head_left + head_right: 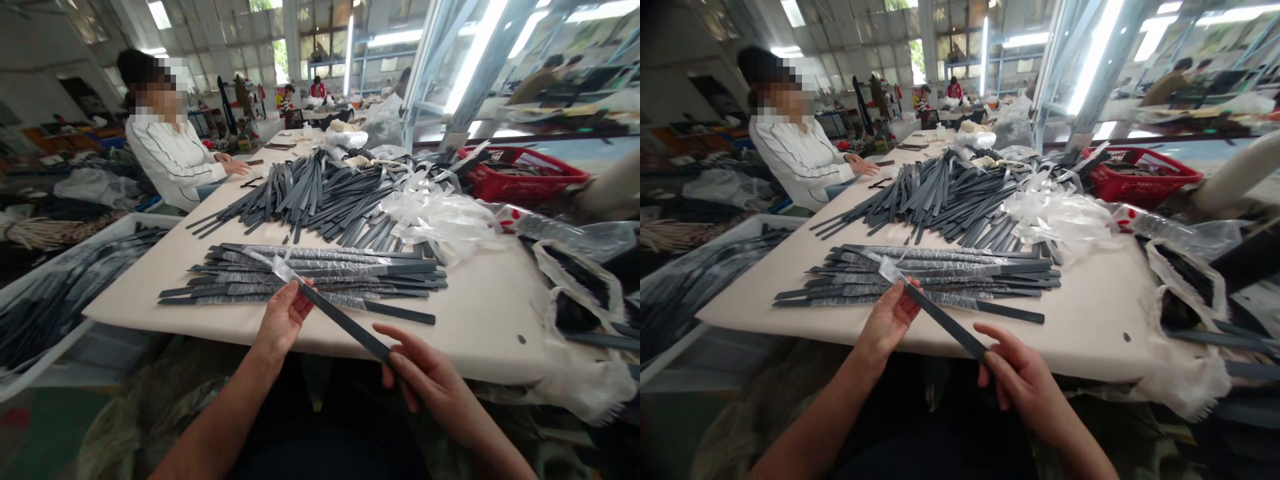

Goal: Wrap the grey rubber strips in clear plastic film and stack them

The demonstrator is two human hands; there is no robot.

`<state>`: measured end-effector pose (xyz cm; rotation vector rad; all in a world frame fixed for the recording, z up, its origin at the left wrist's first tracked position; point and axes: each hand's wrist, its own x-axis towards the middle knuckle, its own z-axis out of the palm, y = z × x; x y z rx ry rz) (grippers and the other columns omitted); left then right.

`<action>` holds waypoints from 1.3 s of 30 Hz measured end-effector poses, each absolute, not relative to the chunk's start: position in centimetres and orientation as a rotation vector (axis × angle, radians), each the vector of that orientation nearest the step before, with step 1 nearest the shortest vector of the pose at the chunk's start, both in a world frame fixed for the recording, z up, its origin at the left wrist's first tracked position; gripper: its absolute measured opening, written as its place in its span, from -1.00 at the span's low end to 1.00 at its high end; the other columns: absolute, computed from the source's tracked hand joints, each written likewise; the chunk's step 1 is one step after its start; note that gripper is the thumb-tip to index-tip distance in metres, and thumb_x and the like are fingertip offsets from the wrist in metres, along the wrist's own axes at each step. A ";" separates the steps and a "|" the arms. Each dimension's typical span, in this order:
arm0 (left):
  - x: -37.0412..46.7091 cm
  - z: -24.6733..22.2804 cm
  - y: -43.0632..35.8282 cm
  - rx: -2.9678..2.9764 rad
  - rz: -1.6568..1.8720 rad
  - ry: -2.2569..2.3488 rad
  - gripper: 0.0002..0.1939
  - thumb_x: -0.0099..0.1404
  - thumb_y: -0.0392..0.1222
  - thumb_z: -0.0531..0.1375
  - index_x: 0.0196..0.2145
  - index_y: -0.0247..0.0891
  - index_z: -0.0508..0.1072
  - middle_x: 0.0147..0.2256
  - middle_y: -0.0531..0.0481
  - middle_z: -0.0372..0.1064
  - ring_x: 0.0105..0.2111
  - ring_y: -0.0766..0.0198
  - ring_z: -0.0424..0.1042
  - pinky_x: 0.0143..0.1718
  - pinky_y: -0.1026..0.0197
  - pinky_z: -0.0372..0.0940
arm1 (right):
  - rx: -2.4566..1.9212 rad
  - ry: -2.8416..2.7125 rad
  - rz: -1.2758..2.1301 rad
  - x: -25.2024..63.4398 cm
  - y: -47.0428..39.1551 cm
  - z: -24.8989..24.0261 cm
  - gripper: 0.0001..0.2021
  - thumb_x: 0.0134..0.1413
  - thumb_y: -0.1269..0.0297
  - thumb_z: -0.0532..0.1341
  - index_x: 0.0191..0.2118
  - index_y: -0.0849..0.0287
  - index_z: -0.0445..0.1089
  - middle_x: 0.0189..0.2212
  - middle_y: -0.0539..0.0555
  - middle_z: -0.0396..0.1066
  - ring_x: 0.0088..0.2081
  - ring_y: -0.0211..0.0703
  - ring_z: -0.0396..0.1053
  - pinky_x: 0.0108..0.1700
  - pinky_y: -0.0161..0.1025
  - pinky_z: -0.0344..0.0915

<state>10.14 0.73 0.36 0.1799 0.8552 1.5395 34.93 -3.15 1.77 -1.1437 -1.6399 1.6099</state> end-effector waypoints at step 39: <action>17.4 -3.7 -6.0 0.595 1.144 0.922 -0.65 0.13 -0.04 0.38 -0.19 -0.34 0.64 -0.21 -0.18 0.56 -0.19 0.10 0.47 -0.07 0.12 0.29 | -1.256 -1.659 1.509 36.6 -5.5 -4.4 -0.38 0.25 -0.10 0.10 0.32 0.07 0.10 -0.38 0.01 0.45 -0.60 -0.26 0.30 -0.53 -0.30 0.31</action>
